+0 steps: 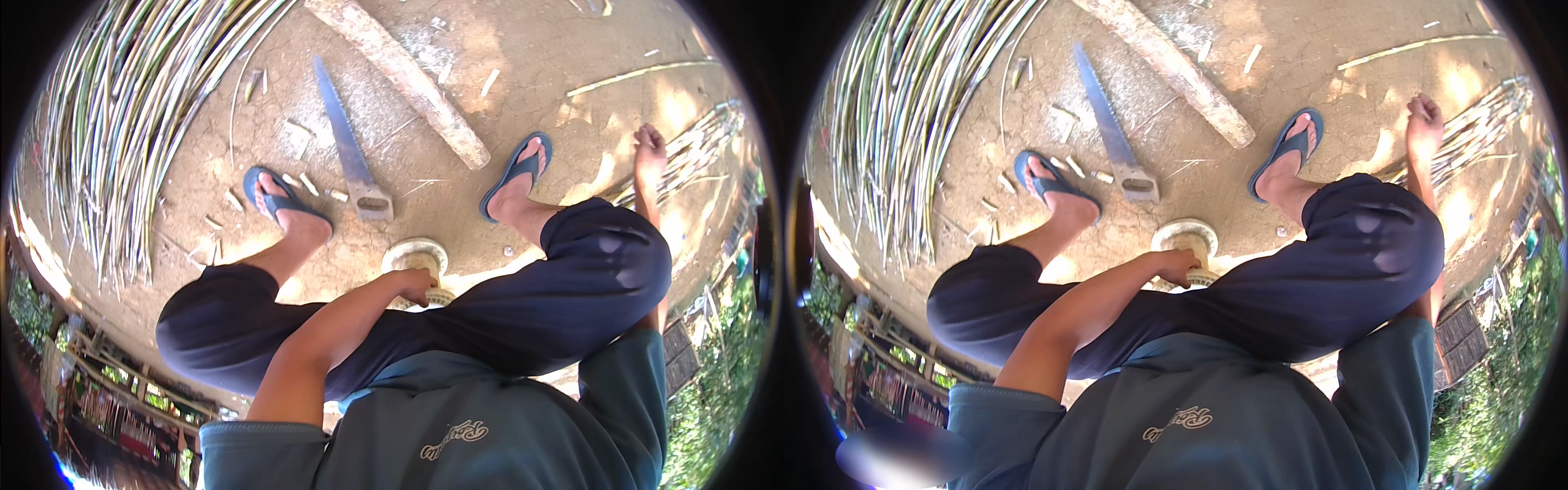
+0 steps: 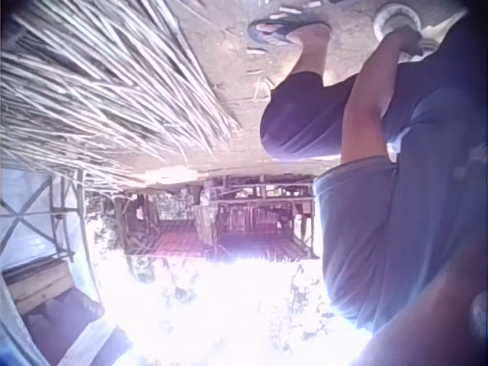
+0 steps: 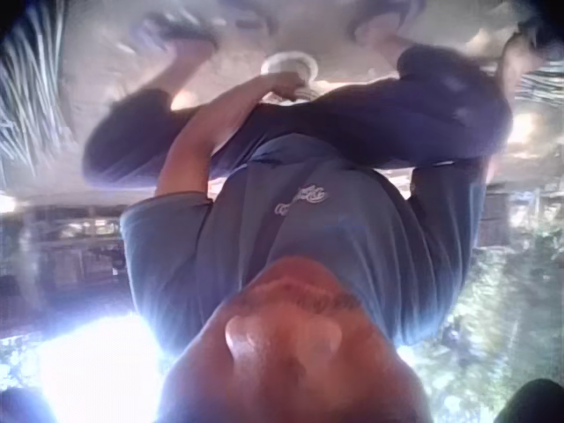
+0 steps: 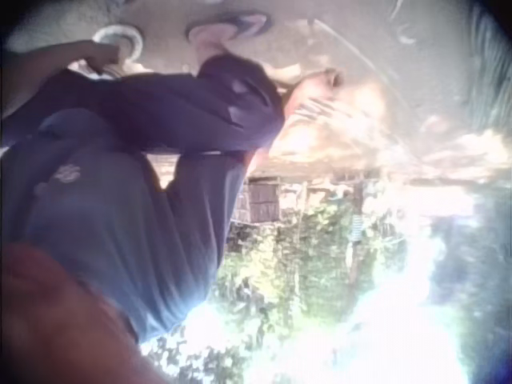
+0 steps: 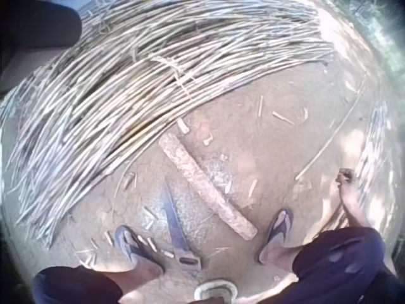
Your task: The person sits on the ground and uses a machete to split long bamboo stalks into thin strips. They repeatedly pick up stalks, position them on a wooden block, and strike them with the machete to create uniform strips, which are then placed in a pile.
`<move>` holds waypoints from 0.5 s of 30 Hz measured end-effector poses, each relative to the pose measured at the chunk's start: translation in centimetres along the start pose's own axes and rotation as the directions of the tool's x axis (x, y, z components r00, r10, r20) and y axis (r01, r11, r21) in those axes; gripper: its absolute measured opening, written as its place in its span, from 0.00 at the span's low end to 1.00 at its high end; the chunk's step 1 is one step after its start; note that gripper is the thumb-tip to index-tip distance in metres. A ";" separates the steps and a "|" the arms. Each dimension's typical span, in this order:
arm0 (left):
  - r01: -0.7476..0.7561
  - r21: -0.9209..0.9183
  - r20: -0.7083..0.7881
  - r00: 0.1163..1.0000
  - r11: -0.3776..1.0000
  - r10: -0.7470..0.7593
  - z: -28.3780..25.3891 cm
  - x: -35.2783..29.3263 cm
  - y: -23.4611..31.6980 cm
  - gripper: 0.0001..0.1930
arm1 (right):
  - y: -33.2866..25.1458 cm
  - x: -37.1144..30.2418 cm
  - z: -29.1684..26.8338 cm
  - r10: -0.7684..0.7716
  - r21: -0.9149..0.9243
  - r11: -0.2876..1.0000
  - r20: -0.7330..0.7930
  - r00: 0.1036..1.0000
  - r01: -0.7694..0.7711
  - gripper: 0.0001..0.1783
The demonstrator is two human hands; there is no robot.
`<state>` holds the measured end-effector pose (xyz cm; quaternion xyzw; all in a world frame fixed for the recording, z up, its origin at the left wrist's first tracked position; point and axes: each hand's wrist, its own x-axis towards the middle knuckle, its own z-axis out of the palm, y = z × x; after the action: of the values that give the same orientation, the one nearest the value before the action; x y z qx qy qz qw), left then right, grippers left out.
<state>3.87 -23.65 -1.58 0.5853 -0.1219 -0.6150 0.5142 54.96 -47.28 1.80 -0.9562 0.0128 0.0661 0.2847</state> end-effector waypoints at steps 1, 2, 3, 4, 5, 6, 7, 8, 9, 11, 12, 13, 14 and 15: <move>0.032 -0.002 -0.153 0.988 0.999 -0.032 1.0 -0.5 0.7 0.24 | -3.2 0.4 -0.4 -0.032 -0.057 0.998 0.049 0.998 0.035 0.18; 0.028 -0.060 -0.135 0.990 0.998 -0.036 2.3 0.5 0.3 0.25 | -6.1 0.4 -1.3 -0.037 -0.140 0.989 0.098 0.995 0.051 0.19; 0.022 -0.117 -0.116 0.993 0.993 -0.036 3.4 1.3 -0.1 0.26 | -8.2 0.2 -2.5 -0.039 -0.224 0.972 0.144 0.989 0.071 0.19; 0.045 -0.132 -0.158 0.985 0.990 -0.065 3.3 0.3 0.7 0.26 | -9.4 0.1 -3.5 -0.095 -0.191 0.973 0.196 0.976 0.133 0.19; 0.064 -0.146 -0.204 0.975 0.987 -0.093 2.9 -0.9 1.9 0.25 | -11.6 -0.9 -4.7 -0.138 -0.203 0.962 0.225 0.965 0.185 0.19; 0.083 -0.161 -0.254 0.960 0.983 -0.122 2.5 -2.0 3.0 0.25 | -12.0 -1.7 -5.8 -0.193 -0.123 0.965 0.257 0.947 0.230 0.19; 0.043 -0.163 -0.286 0.954 0.986 -0.089 1.7 -3.4 4.3 0.25 | -12.2 -2.6 -7.6 -0.212 -0.003 0.975 0.283 0.936 0.221 0.19; 0.014 -0.174 -0.334 0.940 0.985 -0.073 0.9 -4.9 5.1 0.24 | -15.4 -4.0 -9.5 -0.046 -0.231 0.962 0.396 0.917 0.147 0.20; -0.024 -0.174 -0.381 0.923 0.984 -0.045 -0.1 -7.1 6.2 0.24 | -14.6 -4.8 -11.4 -0.090 -0.144 0.977 0.400 0.912 0.160 0.20; -0.096 -0.250 -0.491 0.870 0.964 -0.040 -3.4 -14.4 8.9 0.23 | -18.3 -8.8 -14.6 -0.093 -0.060 0.989 0.454 0.886 0.134 0.15; -0.088 -0.238 -0.551 0.833 0.967 -0.060 -4.5 -18.3 10.2 0.23 | -20.3 -10.7 -16.4 -0.104 -0.025 0.991 0.475 0.874 0.132 0.12; -0.081 -0.228 -0.613 0.787 0.970 -0.078 -5.2 -22.3 11.4 0.22 | -22.7 -13.0 -17.9 -0.124 0.015 0.991 0.459 0.880 0.132 0.09; -0.140 -0.262 -0.712 0.696 0.955 -0.093 -5.1 -26.3 12.3 0.22 | -25.6 -15.0 -19.4 -0.094 -0.070 0.987 0.488 0.868 0.147 0.07; -0.199 -0.275 -0.795 0.597 0.941 -0.106 -4.7 -31.0 13.3 0.22 | -27.2 -17.8 -20.7 -0.139 0.059 0.990 0.489 0.861 0.126 0.05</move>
<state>7.71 -3.35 25.47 0.6983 0.2127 -0.2844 0.6215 41.48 -36.10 36.11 -0.9029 -0.1248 0.2871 0.2946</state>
